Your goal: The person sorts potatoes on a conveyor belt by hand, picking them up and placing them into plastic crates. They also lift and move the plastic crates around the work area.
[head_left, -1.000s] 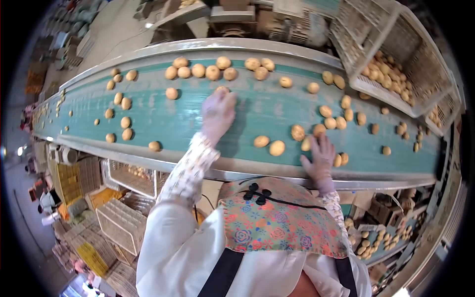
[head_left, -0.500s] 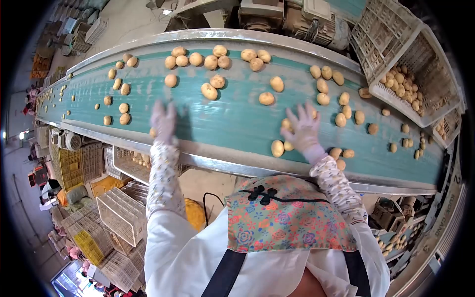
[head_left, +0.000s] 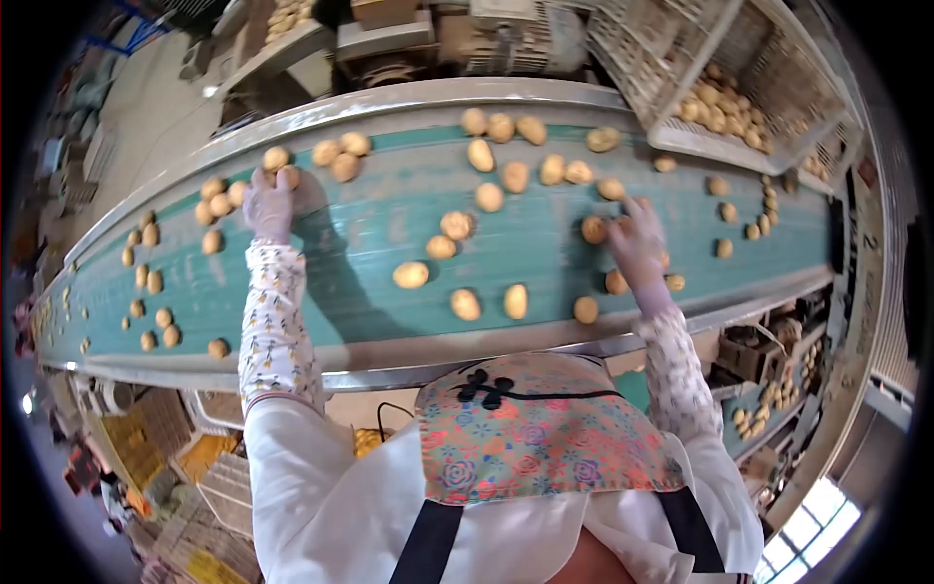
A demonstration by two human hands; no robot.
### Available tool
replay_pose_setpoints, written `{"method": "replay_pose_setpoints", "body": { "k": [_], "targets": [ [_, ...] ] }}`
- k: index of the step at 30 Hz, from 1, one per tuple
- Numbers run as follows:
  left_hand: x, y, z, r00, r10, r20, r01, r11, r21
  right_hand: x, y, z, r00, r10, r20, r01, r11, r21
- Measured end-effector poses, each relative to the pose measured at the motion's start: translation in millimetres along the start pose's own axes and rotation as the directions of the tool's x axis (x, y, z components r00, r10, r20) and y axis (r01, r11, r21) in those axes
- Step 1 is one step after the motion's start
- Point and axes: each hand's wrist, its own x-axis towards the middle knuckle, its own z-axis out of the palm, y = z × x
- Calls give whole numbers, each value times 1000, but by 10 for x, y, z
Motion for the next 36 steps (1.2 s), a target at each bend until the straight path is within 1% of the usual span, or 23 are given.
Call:
{"method": "replay_pose_setpoints", "body": {
  "k": [1, 2, 3, 5, 7, 9, 10, 12, 15, 18, 20, 21, 22, 23, 25, 27, 28, 29, 30, 31, 34, 35, 36],
  "targets": [
    [-92, 224, -117, 992, -5, 127, 9, 999, -37, 294, -122, 73, 993, -95, 63, 90, 993, 82],
    [-245, 301, -130, 994, 50, 93, -45, 998, -49, 544, -254, 336, 981, -187, -57, 191, 980, 64],
    [-415, 323, -168, 993, 103, 59, -99, 993, -61, 778, -486, 523, 985, -173, 6, 171, 981, 89],
    [-877, 255, -108, 986, 139, 90, -133, 989, -71, 1196, -1012, 704, 953, -57, 299, 27, 994, 105],
    [-1526, 216, -14, 921, 389, 17, -389, 919, 59, 1322, -1346, 1039, 943, 28, 333, -43, 998, 39],
    [-2168, 425, -116, 864, 500, 65, -500, 866, -14, 1348, -1582, 1059, 877, 16, 481, -6, 1000, -21],
    [-2406, 499, -151, 853, 507, 122, -498, 862, -99, 1189, -1613, 1122, 872, -38, 487, 56, 998, -21],
    [-2691, 556, -251, 829, 508, 233, -444, 852, -276, 592, -1494, 1233, 882, -347, 318, 358, 934, 26],
    [-2744, 601, -134, 895, 388, 220, -171, 753, -635, 150, -1164, 822, 853, -481, 201, 434, 869, 237],
    [-2704, 957, -334, 890, 444, 103, -270, 695, -667, 23, -755, 468, 925, -212, 316, 157, 969, 188],
    [-2866, 1371, -425, 827, 558, 69, -357, 615, -703, -153, -855, 144, 959, -129, 252, -34, 831, 555],
    [-2996, 1626, -425, 767, 636, 78, -387, 557, -734, -288, -908, 11, 971, -73, 228, -113, 699, 706],
    [-3126, 1894, -458, 691, 722, 36, -434, 455, -777, -473, -968, -18, 955, -41, 293, -236, 492, 838],
    [-3159, 2076, -531, 526, 827, 197, -372, 432, -822, -562, -973, -140, 951, -9, 308, -265, 484, 834],
    [-3120, 2022, -508, 374, 923, 88, -487, 276, -829, -855, -536, -306, 919, 59, 391, -380, 398, 835],
    [-2866, 1618, -519, 550, 834, 46, -572, 415, -708, -1256, 52, -785, 676, 307, 670, -737, 295, 608],
    [-2713, 1293, -452, 638, 770, -4, -644, 530, -551, -1486, 410, -1022, 704, 333, 627, -692, 519, 501],
    [-2608, 944, -374, 713, 698, -74, -670, 645, -369, -1720, 805, -1218, 640, 392, 661, -627, 763, 155],
    [-2542, 657, -365, 797, 579, 174, -538, 810, -234, -1792, 950, -1372, 568, 562, 601, -544, 805, -239],
    [-2542, 528, -409, 836, 390, 386, -403, 914, -49, -1810, 1001, -1455, 531, 702, 475, -390, 700, -599],
    [-2848, 759, -311, 686, 405, 604, -460, 885, -72, -1788, 979, -1031, 869, 433, 241, -393, 898, -200],
    [-2904, 1097, -367, 627, 414, 660, -430, 890, -150, -1587, 737, -794, 868, 409, 282, -437, 898, 44],
    [-2960, 1434, -425, 564, 420, 711, -386, 895, -222, -1326, 306, -707, 903, 300, 306, -347, 931, 112]
  ]
}}
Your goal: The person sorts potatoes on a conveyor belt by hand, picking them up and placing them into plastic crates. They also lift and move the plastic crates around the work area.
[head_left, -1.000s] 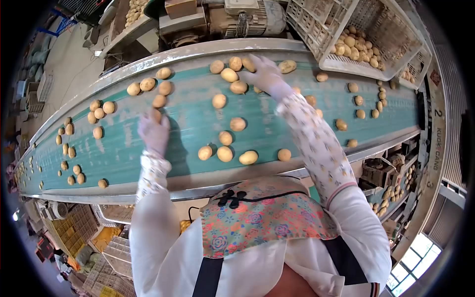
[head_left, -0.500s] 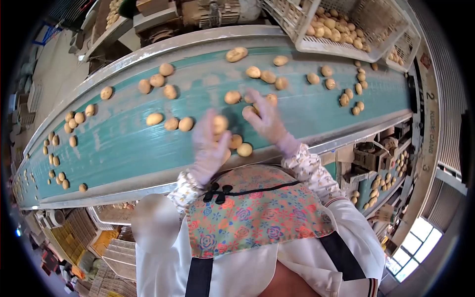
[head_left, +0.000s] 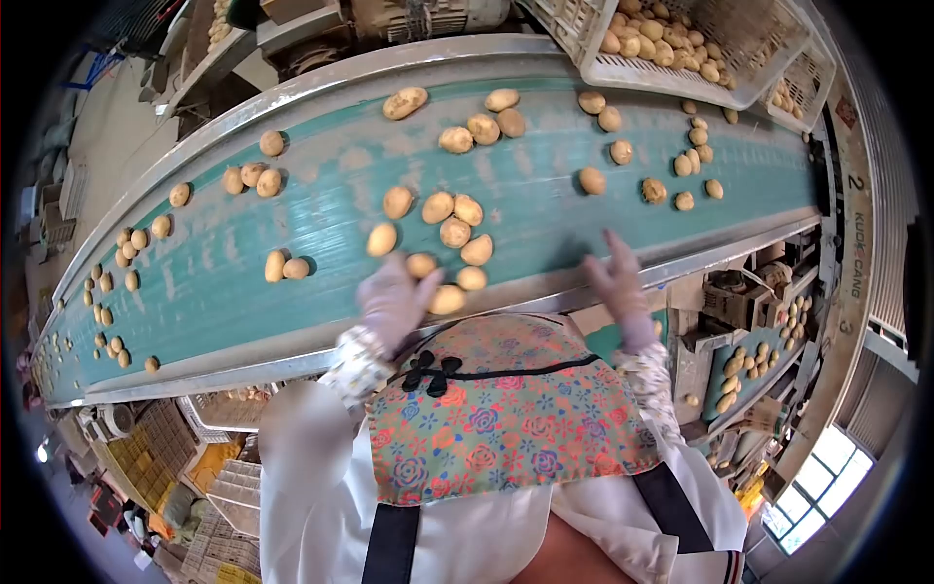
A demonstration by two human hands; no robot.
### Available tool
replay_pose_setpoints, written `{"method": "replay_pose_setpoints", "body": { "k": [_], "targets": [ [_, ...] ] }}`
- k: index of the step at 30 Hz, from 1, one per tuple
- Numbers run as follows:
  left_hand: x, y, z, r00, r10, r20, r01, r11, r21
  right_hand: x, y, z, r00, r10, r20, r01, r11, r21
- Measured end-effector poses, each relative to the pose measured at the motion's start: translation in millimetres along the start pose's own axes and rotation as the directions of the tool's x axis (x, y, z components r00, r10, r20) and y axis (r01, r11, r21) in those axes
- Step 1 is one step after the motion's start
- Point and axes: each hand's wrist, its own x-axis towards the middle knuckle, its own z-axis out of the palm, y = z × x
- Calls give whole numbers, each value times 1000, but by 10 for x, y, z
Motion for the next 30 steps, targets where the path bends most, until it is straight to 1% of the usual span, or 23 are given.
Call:
{"method": "replay_pose_setpoints", "body": {
  "k": [1, 2, 3, 4, 5, 6, 7, 8, 9, 10, 11, 13, 14, 15, 16, 18, 20, 22, 25, 26, 28, 29, 30],
  "targets": [
    [89, 184, 180, 945, 265, -193, -258, 964, 58, 54, -135, 249, 986, -168, -14, 166, 983, -78],
    [141, 540, 117, 994, 92, 58, -93, 996, 2, 50, -372, 362, 966, -255, -30, 253, 965, -67],
    [131, 786, -147, 962, 218, 162, -184, 962, -204, 49, -523, 367, 955, -291, -59, 286, 955, -78],
    [261, 811, -191, 899, 433, 67, -418, 893, -163, 48, -655, 348, 942, -325, -87, 318, 944, -91],
    [496, 746, -215, 814, 559, -160, -578, 808, -117, 42, -727, 345, 926, -359, -115, 348, 931, -104],
    [742, 634, -425, 647, 716, -263, -692, 696, 191, -30, -610, 348, 935, -329, -135, 307, 938, -159],
    [987, 522, -634, 440, 828, -349, -653, 561, 508, -65, -511, 351, 950, -290, -119, 268, 948, -169],
    [1177, 628, -1034, 891, 315, -327, -362, 928, -91, -70, -408, 358, 963, -250, -103, 230, 957, -180],
    [1450, 504, -1142, 894, 237, -381, -221, 971, 86, -34, -299, 395, 974, -210, -88, 190, 963, -191],
    [1770, 367, -1215, 880, 178, -440, -73, 966, 246, -7, -193, 472, 979, -184, -87, 165, 967, -195],
    [2136, 223, -1181, 944, -13, -330, 59, 989, 133, -4, -142, 499, 975, -217, -46, 208, 966, -152],
    [1897, 483, -1305, 957, -178, -227, 230, 946, 227, 73, -153, 566, 949, -315, 27, 316, 947, -49],
    [1854, 562, -1207, 970, -126, -206, 184, 938, 293, 238, -169, 645, 933, -332, -138, 339, 940, 31],
    [1854, 641, -1066, 980, -75, -182, 137, 924, 357, 494, -246, 565, 957, -261, -128, 270, 961, 60],
    [1885, 724, -889, 973, -50, -226, 145, 893, 426, 807, -332, 440, 975, -189, -116, 199, 976, 88],
    [1812, 612, -649, 961, 51, -271, 67, 910, 410, 1587, -363, 394, 954, -208, -217, 213, 977, 0],
    [1569, 466, -454, 945, 165, -281, -29, 901, 433, 2160, -525, 349, 966, -102, -238, 44, 970, -238],
    [1156, 249, -300, 924, 290, -249, -138, 861, 489, 2430, -548, 381, 991, 89, -96, -108, 970, -219],
    [659, -93, -129, 905, 316, -284, -200, 907, 371, 2622, -548, 631, 999, 33, 30, -19, 928, -372],
    [598, -188, -137, 895, 325, -304, -222, 918, 327, 2730, -454, 689, 999, -31, -16, 24, 946, -324],
    [470, -227, -133, 872, 252, -420, -199, 966, 166, 2784, -492, 555, 1000, 22, 10, -21, 997, -73],
    [413, -248, -143, 857, 207, -472, -192, 978, 82, 2784, -522, 512, 999, 46, 29, -47, 997, 55],
    [380, -280, -170, 836, 189, -515, -215, 977, 9, 2676, -551, 560, 985, 2, 174, -75, 906, 416]
  ]
}}
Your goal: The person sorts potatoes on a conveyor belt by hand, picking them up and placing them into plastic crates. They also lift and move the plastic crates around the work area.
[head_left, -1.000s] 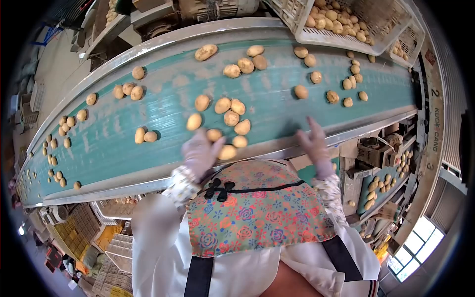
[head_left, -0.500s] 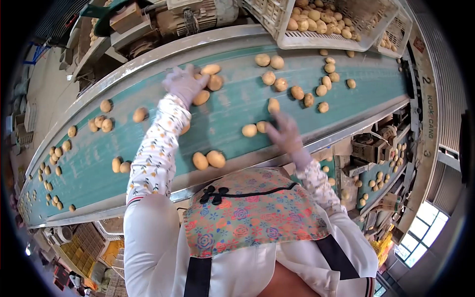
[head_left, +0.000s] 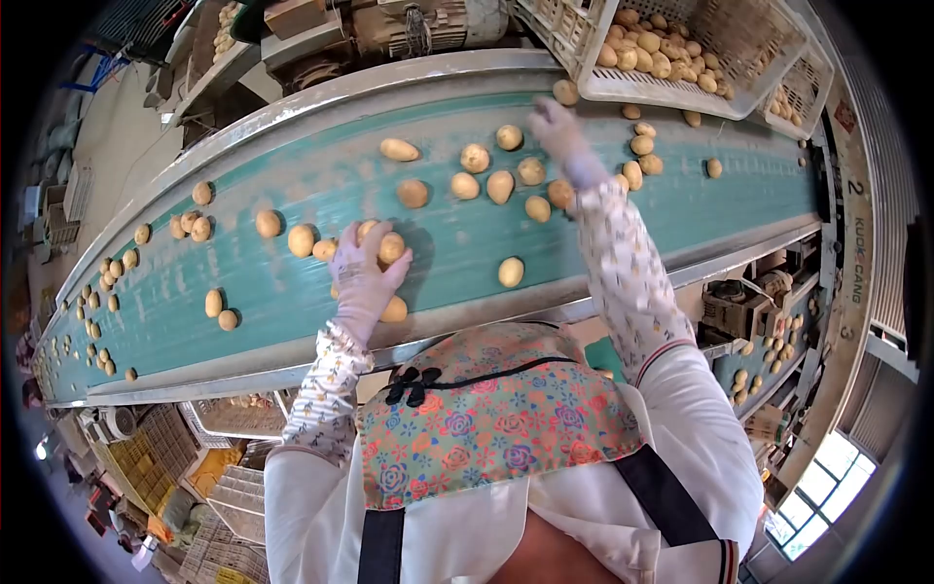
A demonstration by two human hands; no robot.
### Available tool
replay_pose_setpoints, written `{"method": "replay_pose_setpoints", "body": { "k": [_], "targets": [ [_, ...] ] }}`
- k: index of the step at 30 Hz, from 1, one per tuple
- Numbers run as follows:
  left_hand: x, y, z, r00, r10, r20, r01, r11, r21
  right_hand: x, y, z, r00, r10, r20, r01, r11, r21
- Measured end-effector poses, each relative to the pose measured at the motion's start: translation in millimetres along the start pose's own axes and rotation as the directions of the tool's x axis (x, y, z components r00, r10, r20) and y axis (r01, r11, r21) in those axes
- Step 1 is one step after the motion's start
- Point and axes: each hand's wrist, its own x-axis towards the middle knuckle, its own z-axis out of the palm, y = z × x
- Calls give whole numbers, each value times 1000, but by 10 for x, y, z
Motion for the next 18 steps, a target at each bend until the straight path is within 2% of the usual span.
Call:
{"method": "replay_pose_setpoints", "body": {
  "k": [2, 3, 4, 5, 6, 7, 8, 9, 11, 12, 13, 14, 15, 16, 17, 18],
  "targets": [
    [18, 167, -56, 988, -24, -151, 6, 993, -119, -707, -78, 404, 943, -311, -118, 265, 916, -301],
    [22, 312, -82, 974, -42, -224, 1, 984, -178, -1255, -426, 558, 975, -221, -38, 224, 967, 119],
    [74, 543, -83, 971, 16, -238, -74, 969, -235, -1640, -729, 629, 983, -166, 75, 105, 853, 511],
    [117, 769, -29, 952, 165, -256, -219, 955, -198, -1795, -545, 670, 970, -201, 136, 41, 687, 726],
    [125, 998, 28, 937, 290, -192, -334, 905, -265, -1949, -363, 710, 952, -236, 197, -71, 454, 888],
    [129, 1198, 117, 894, 438, -99, -448, 858, -252, -2103, -186, 748, 929, -268, 256, -201, 216, 956],
    [83, 1380, 86, 854, 521, 19, -473, 789, -393, -2216, 177, 458, 872, -291, 394, -470, -267, 841],
    [54, 1367, 206, 695, 715, -74, -677, 616, -403, -2474, -88, 59, 936, -45, 349, -350, -28, 936],
    [102, 1330, 191, 705, 709, 6, -669, 668, -325, -2978, 485, -673, 937, -100, 335, -321, 131, 938],
    [237, 1230, 118, 795, 601, 79, -557, 777, -293, -3210, 617, -1051, 937, 14, 348, -340, 251, 906],
    [409, 1097, 48, 867, 477, 148, -433, 866, -250, -3432, 841, -1318, 951, 162, 265, -310, 526, 792],
    [444, 953, 135, 909, 416, -9, -416, 909, 7, -3455, 1103, -1472, 990, 27, 140, -79, 922, 378],
    [582, 817, 235, 917, 395, -60, -393, 918, 53, -3480, 1370, -1625, 994, -108, 10, 108, 972, -209],
    [714, 842, 283, 923, 379, 71, -384, 920, 83, -3431, 1340, -1563, 971, 122, -208, -185, 930, -318],
    [814, 892, 317, 914, 354, 200, -380, 918, 114, -3367, 1308, -1471, 847, 306, -435, -473, 807, -354],
    [931, 1001, 354, 921, 216, 323, -290, 936, 201, -3149, 1021, -1168, 896, 158, -414, -313, 888, -338]
  ]
}}
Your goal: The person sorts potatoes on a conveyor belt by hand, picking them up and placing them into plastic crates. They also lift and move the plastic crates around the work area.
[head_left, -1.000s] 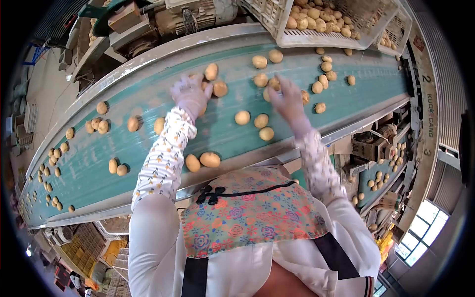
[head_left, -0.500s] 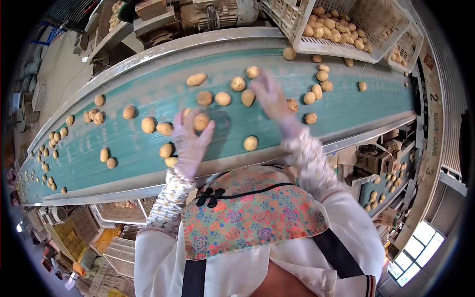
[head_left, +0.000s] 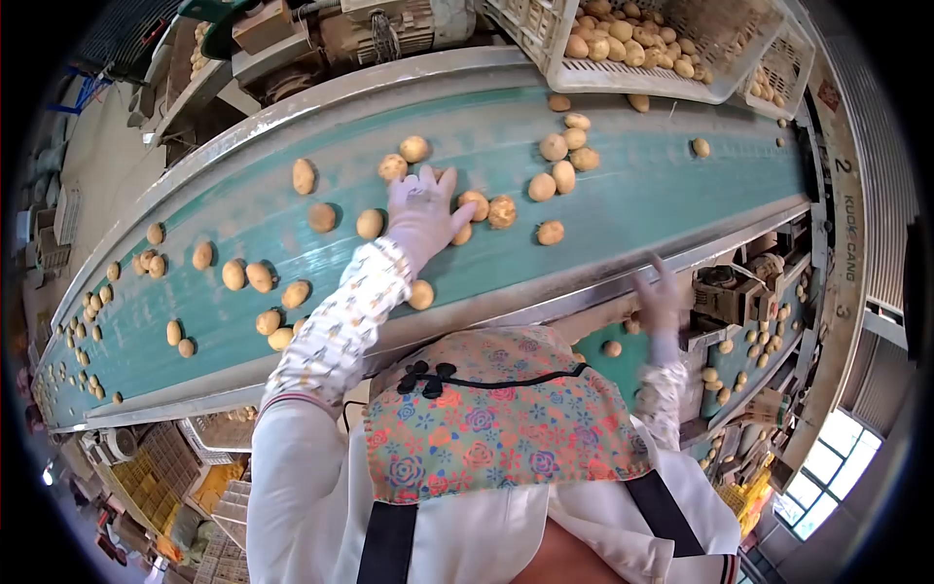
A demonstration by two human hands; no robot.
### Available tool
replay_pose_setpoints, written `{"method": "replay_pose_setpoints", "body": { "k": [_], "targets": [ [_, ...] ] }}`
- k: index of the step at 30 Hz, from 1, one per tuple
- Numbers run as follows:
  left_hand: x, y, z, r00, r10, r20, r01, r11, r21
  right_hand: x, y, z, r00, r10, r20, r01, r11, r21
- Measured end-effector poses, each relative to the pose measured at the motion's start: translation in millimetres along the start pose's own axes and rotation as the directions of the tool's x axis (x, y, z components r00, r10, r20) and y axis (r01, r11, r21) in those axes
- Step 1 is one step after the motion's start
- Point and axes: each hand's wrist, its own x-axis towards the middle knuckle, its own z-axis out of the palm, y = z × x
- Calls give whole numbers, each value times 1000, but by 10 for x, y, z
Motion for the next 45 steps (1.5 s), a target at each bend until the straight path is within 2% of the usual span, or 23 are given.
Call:
{"method": "replay_pose_setpoints", "body": {
  "k": [2, 4, 10, 15, 16, 19, 20, 21, 22, 23, 24, 26, 28, 29, 30, 32, 33, 35, 37, 38, 40, 43, 45],
  "targets": [
    [195, 210, -59, 932, -237, 273, 202, 968, 151, 97, -880, 596, 926, -377, 28, 374, 924, 75],
    [101, 209, 10, 945, -200, 260, 159, 973, 170, 80, -1683, 1041, 756, -643, 125, 643, 765, 41],
    [-597, -81, 208, 976, -120, 180, 121, 993, 5, 367, -2469, 1528, 628, -624, 465, 696, 718, 23],
    [-883, -81, 120, 993, -79, 88, 67, 988, 139, 1135, -3028, 1020, 821, -427, 378, 569, 653, -499],
    [-909, -52, 174, 999, -26, 18, 24, 995, 101, 1246, -3092, 1056, 823, -350, 448, 560, 635, -533],
    [-935, 23, 189, 984, 12, 177, -46, 981, 188, 1472, -3216, 1312, 793, -129, 596, 537, 611, -582],
    [-960, 8, 102, 976, 1, 219, -34, 988, 147, 1537, -3194, 1438, 776, -78, 625, 523, 634, -570],
    [-985, -84, 115, 990, -82, 113, 96, 987, -128, 1573, -3186, 1519, 756, -29, 654, 508, 656, -559],
    [-1019, -245, 141, 981, -190, 32, 187, 896, -404, 1388, -3166, 1163, 725, -278, 630, 589, 725, -358],
    [-1027, -356, 163, 950, -313, -15, 228, 724, -651, 1241, -2815, 1116, 630, -404, 663, 190, 908, 373],
    [-1002, -326, 94, 914, -297, -278, 124, 855, -504, 1079, -2583, 1199, 536, -400, 744, -233, 777, 585],
    [-833, 47, -178, 903, -278, -327, 17, 784, -621, 496, -2449, 736, 448, -509, 735, -647, 383, 659],
    [-750, 543, -157, 956, 71, -284, -254, 681, -687, 79, -1742, 861, 653, -555, 515, -549, 123, 827],
    [-798, 782, -217, 958, 225, -178, -281, 604, -746, -12, -1422, 671, 651, -457, 606, -699, -50, 713],
    [-812, 906, -150, 899, 421, -124, -310, 411, -857, -146, -988, 457, 713, -424, 559, -642, -76, 763],
    [-831, 870, -135, 820, 536, -200, -501, 505, -703, -349, -337, -55, 743, -430, 513, -583, -41, 811],
    [-722, 714, -276, 850, 521, -81, -388, 513, -766, -390, -145, -337, 714, -469, 519, -582, 13, 813],
    [-684, -22, 407, 846, 246, -474, -308, 950, -56, -338, 453, -814, 739, -128, 662, -524, 509, 683],
    [-568, -249, 125, 927, -336, -169, 300, 931, -207, -98, 622, -490, 925, 35, 377, -222, 856, 466],
    [-621, -180, 182, 949, -245, -199, 206, 959, -196, 69, 645, -348, 980, 46, 193, -97, 959, 266],
    [-854, 77, 371, 966, -55, -253, 13, 986, -166, 180, -309, 231, 982, -115, 152, 19, 852, 522],
    [-1390, 74, 246, 990, 69, -122, -108, 930, -351, 179, -1788, 1135, 750, -599, 280, 529, 798, 290],
    [-1597, -301, -131, 953, -140, -269, 86, 975, -205, 118, -2356, 1407, 648, -656, 387, 656, 739, 155]
  ]
}}
